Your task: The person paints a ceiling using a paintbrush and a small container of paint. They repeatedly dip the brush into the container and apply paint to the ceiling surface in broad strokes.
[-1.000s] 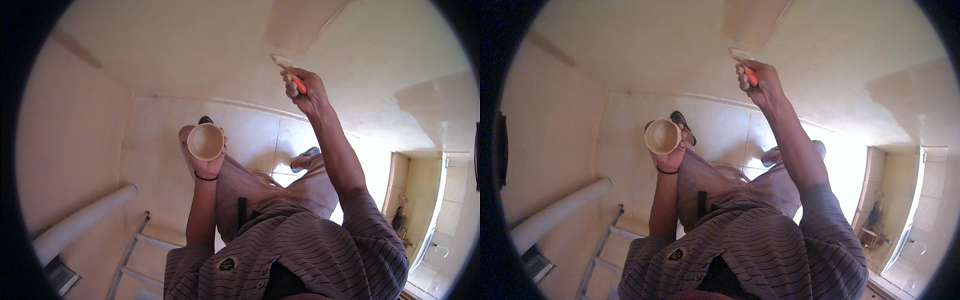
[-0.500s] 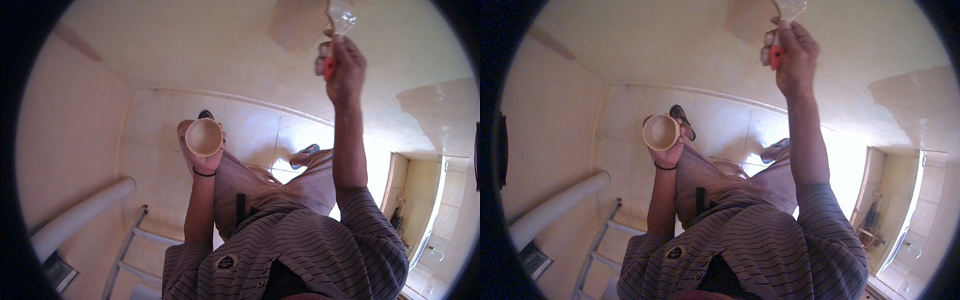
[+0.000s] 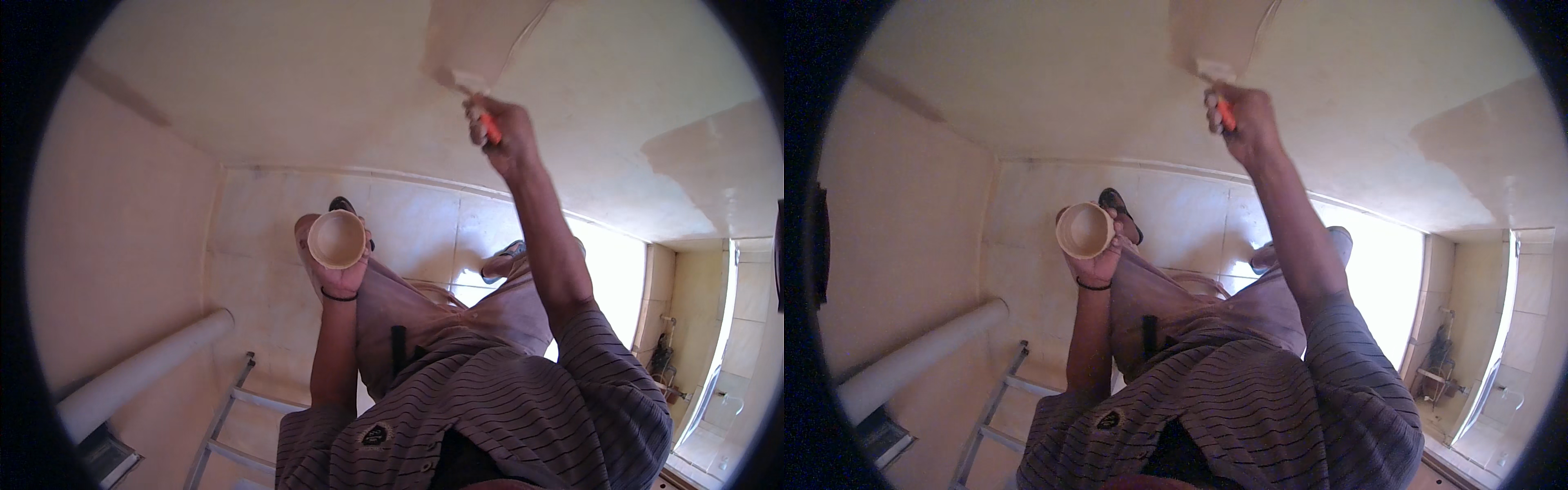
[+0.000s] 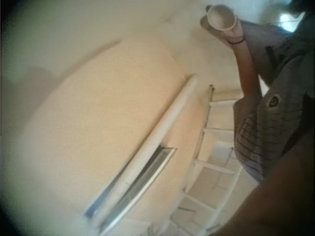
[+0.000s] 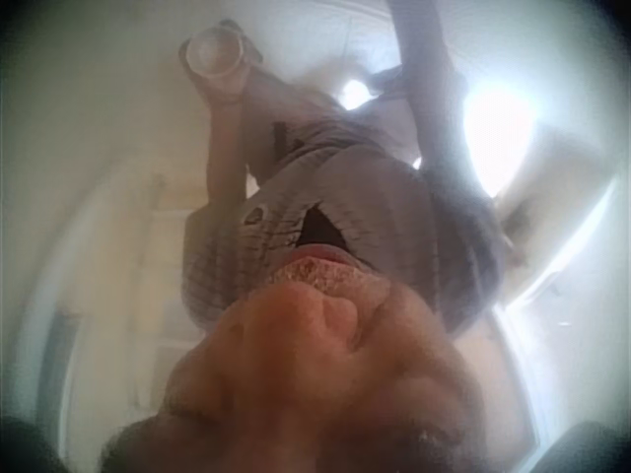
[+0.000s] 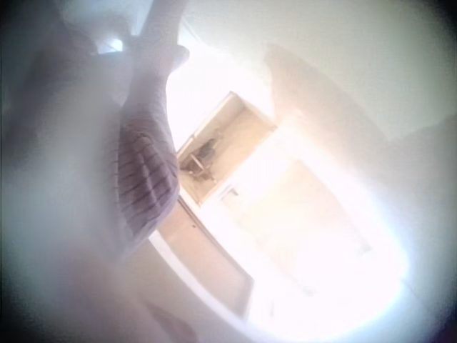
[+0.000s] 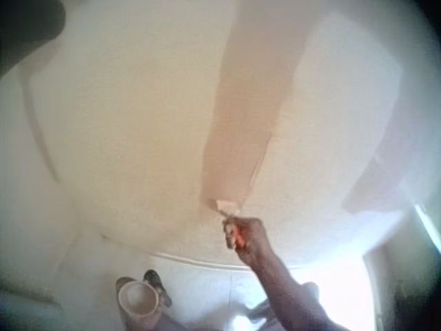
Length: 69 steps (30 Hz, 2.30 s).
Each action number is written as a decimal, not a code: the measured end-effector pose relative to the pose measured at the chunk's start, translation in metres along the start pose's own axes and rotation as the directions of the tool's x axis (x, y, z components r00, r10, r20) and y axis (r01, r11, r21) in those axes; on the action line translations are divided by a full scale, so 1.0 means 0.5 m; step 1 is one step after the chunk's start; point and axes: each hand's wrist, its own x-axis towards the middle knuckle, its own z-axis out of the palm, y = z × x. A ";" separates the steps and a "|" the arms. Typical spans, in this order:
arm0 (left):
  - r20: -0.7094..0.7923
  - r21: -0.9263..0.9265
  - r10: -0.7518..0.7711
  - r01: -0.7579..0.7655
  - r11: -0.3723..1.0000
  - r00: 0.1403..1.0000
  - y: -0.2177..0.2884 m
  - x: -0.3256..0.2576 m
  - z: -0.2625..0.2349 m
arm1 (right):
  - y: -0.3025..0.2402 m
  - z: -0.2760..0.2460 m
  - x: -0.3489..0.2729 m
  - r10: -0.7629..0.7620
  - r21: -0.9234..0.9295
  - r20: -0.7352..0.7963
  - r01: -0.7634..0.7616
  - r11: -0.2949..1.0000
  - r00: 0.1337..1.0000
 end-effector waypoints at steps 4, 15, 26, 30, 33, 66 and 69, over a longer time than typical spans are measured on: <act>0.056 0.012 0.013 -0.014 1.000 0.998 0.002 0.003 -0.010 | -0.133 0.096 -0.104 -0.244 -0.016 0.196 0.252 0.968 0.950; 0.025 0.007 0.019 -0.019 1.000 1.000 -0.002 0.004 -0.003 | 0.177 0.064 0.018 -0.157 -0.315 0.022 0.156 0.936 0.987; 0.022 0.009 0.017 -0.017 1.000 1.000 0.001 0.004 -0.012 | -0.083 0.154 -0.034 -0.137 -0.001 0.126 0.138 0.990 0.983; 0.091 -0.013 0.014 -0.013 1.000 0.996 -0.001 0.006 -0.012 | -0.116 0.191 -0.107 -0.364 -0.044 0.183 0.377 0.925 0.913; 0.119 -0.032 -0.010 0.014 0.999 0.993 0.006 0.011 -0.018 | -0.098 0.179 -0.108 -0.485 -0.081 0.099 0.493 0.866 0.869; 0.067 -0.024 0.027 -0.025 0.999 0.997 -0.003 0.006 -0.014 | 0.006 0.065 0.016 -0.087 0.030 -0.028 0.088 0.996 0.996; 0.069 -0.040 0.010 -0.007 0.999 0.998 0.003 0.009 -0.014 | -0.119 0.095 -0.044 -0.214 0.036 0.045 0.213 0.976 0.976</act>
